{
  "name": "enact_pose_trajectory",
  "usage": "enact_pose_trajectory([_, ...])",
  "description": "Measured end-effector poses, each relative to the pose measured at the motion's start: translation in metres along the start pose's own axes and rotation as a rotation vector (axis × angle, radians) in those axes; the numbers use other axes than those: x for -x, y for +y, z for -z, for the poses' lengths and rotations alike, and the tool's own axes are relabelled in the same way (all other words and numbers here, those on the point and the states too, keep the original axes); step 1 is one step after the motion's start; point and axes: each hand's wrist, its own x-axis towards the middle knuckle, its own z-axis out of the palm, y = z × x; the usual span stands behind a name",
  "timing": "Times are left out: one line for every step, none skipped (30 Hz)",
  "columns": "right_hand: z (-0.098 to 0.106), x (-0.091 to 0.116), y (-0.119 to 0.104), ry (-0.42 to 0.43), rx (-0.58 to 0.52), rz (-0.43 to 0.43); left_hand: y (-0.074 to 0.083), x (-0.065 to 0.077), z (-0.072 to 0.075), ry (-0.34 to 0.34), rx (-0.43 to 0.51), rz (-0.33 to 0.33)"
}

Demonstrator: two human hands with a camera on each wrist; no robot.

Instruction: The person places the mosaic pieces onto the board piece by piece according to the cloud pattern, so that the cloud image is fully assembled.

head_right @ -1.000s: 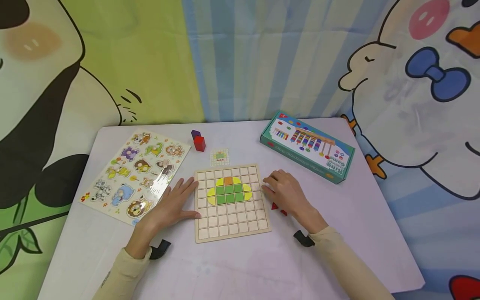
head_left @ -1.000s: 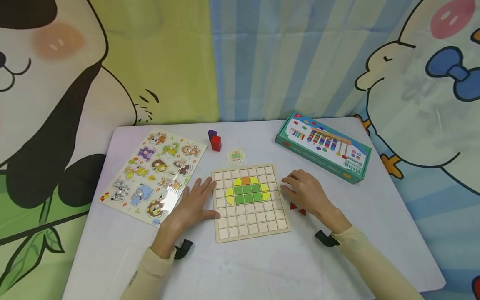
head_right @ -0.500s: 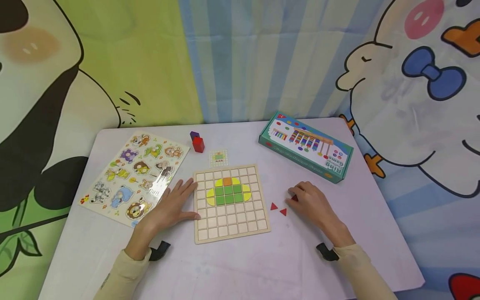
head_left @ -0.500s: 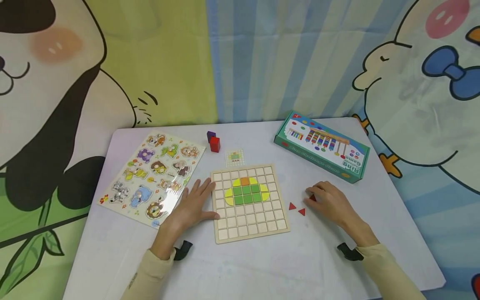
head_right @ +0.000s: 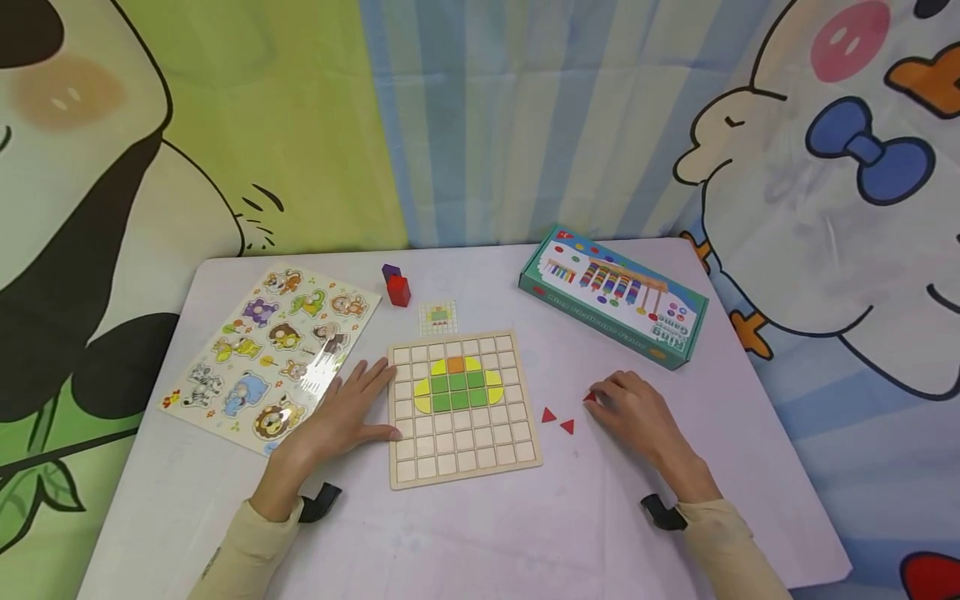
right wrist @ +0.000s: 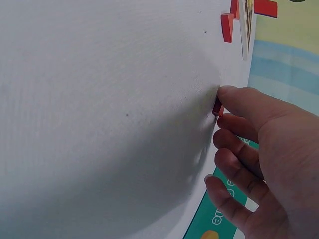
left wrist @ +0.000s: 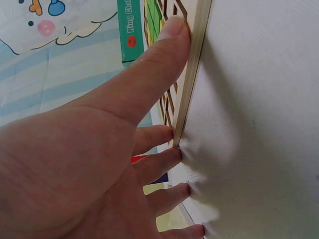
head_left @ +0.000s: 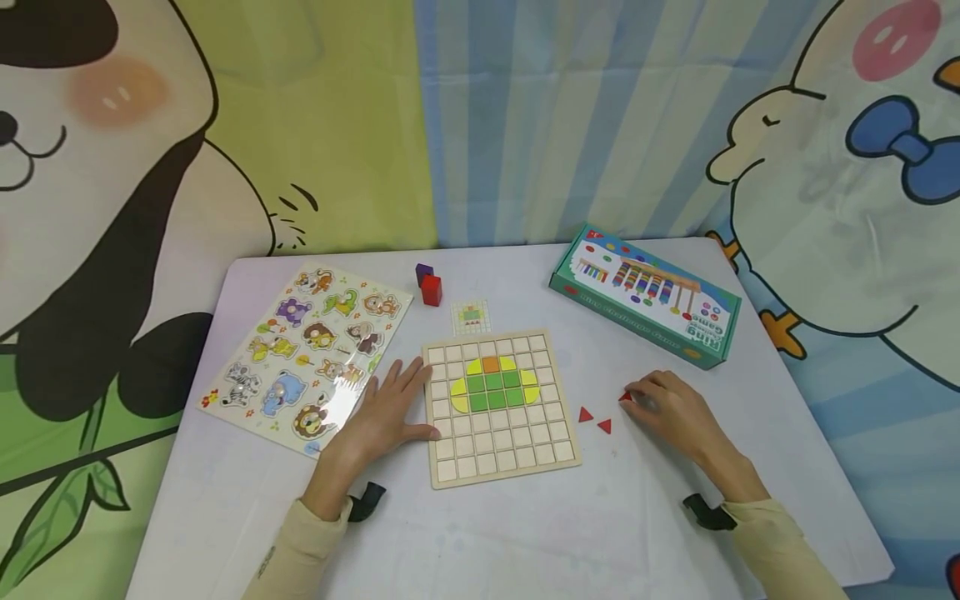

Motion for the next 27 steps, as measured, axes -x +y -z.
enact_pose_trajectory([0.000, 0.000, 0.000, 0.000, -0.006, 0.002, 0.000, 0.000, 0.000, -0.003, 0.001, 0.004])
enact_pose_trajectory([-0.001, 0.000, 0.000, 0.002, -0.011, 0.006, 0.000, 0.000, 0.000, -0.005, 0.000, 0.005])
enact_pose_trajectory([-0.001, 0.000, 0.000, 0.007, -0.015, 0.011, 0.000, 0.000, 0.000, -0.007, 0.000, 0.008])
enact_pose_trajectory([-0.002, 0.000, 0.001, 0.013, -0.018, 0.019, 0.000, 0.000, 0.000, -0.006, -0.002, 0.007])
enact_pose_trajectory([-0.003, 0.000, 0.001, 0.020, -0.018, 0.027, 0.000, 0.000, 0.000, -0.005, -0.004, 0.005])
enact_pose_trajectory([-0.003, -0.001, 0.001, 0.028, -0.019, 0.032, 0.000, 0.000, 0.000, -0.006, -0.004, 0.009])
enact_pose_trajectory([-0.004, -0.001, 0.002, 0.034, -0.019, 0.037, 0.000, 0.000, 0.000, -0.006, -0.006, 0.010])
enact_pose_trajectory([-0.005, -0.001, 0.002, 0.038, -0.017, 0.042, 0.001, 0.000, 0.000, -0.006, -0.007, 0.011])
enact_pose_trajectory([-0.006, -0.001, 0.002, 0.044, -0.014, 0.047, 0.001, 0.000, 0.000, -0.004, -0.009, 0.010])
enact_pose_trajectory([-0.007, -0.002, 0.002, 0.051, -0.013, 0.053, 0.001, 0.000, 0.000, -0.005, -0.011, 0.011])
enact_pose_trajectory([-0.007, -0.002, 0.003, 0.057, -0.011, 0.058, 0.001, 0.000, 0.000, -0.009, -0.010, 0.016])
enact_pose_trajectory([-0.007, -0.003, 0.003, 0.064, -0.012, 0.066, 0.001, 0.000, 0.001, -0.013, -0.009, 0.022])
enact_pose_trajectory([-0.008, -0.004, 0.002, 0.071, -0.012, 0.076, 0.001, 0.000, 0.001, -0.012, -0.010, 0.020])
enact_pose_trajectory([-0.008, -0.006, 0.002, 0.082, -0.015, 0.088, 0.001, 0.000, 0.001, -0.013, -0.011, 0.021])
enact_pose_trajectory([-0.008, -0.008, 0.001, 0.092, -0.023, 0.102, 0.001, 0.000, 0.001, -0.014, -0.011, 0.021])
enact_pose_trajectory([-0.008, -0.010, 0.000, 0.104, -0.032, 0.120, 0.001, -0.001, 0.001, -0.018, -0.009, 0.026])
enact_pose_trajectory([-0.008, -0.013, -0.003, 0.113, -0.046, 0.139, 0.001, -0.001, 0.001, -0.017, -0.008, 0.025])
enact_pose_trajectory([-0.008, -0.017, -0.005, 0.125, -0.061, 0.163, 0.001, -0.001, 0.001, -0.017, -0.009, 0.024])
enact_pose_trajectory([-0.008, -0.020, -0.009, 0.136, -0.075, 0.188, 0.000, -0.001, 0.000, -0.015, -0.010, 0.021])
enact_pose_trajectory([-0.008, -0.024, -0.013, 0.145, -0.091, 0.213, 0.000, -0.001, 0.000, -0.017, -0.009, 0.021])
enact_pose_trajectory([-0.009, -0.027, -0.017, 0.153, -0.103, 0.241, 0.000, -0.001, -0.001, -0.018, -0.008, 0.022])
enact_pose_trajectory([-0.010, -0.032, -0.023, 0.160, -0.114, 0.269, 0.000, -0.001, -0.001, -0.016, -0.008, 0.020])
enact_pose_trajectory([-0.012, -0.036, -0.028, 0.168, -0.125, 0.295, 0.000, -0.001, -0.001, -0.014, -0.004, 0.019])
enact_pose_trajectory([-0.013, -0.040, -0.034, 0.171, -0.132, 0.319, 0.000, -0.001, -0.002, -0.013, -0.005, 0.018])
enact_pose_trajectory([-0.015, -0.044, -0.041, 0.171, -0.139, 0.339, 0.000, -0.001, -0.002, -0.011, -0.005, 0.018])
enact_pose_trajectory([-0.017, -0.048, -0.048, 0.167, -0.146, 0.356, 0.000, -0.001, -0.002, -0.011, -0.004, 0.018])
enact_pose_trajectory([-0.019, -0.052, -0.056, 0.163, -0.150, 0.374, 0.001, 0.000, -0.002, -0.012, -0.005, 0.017])
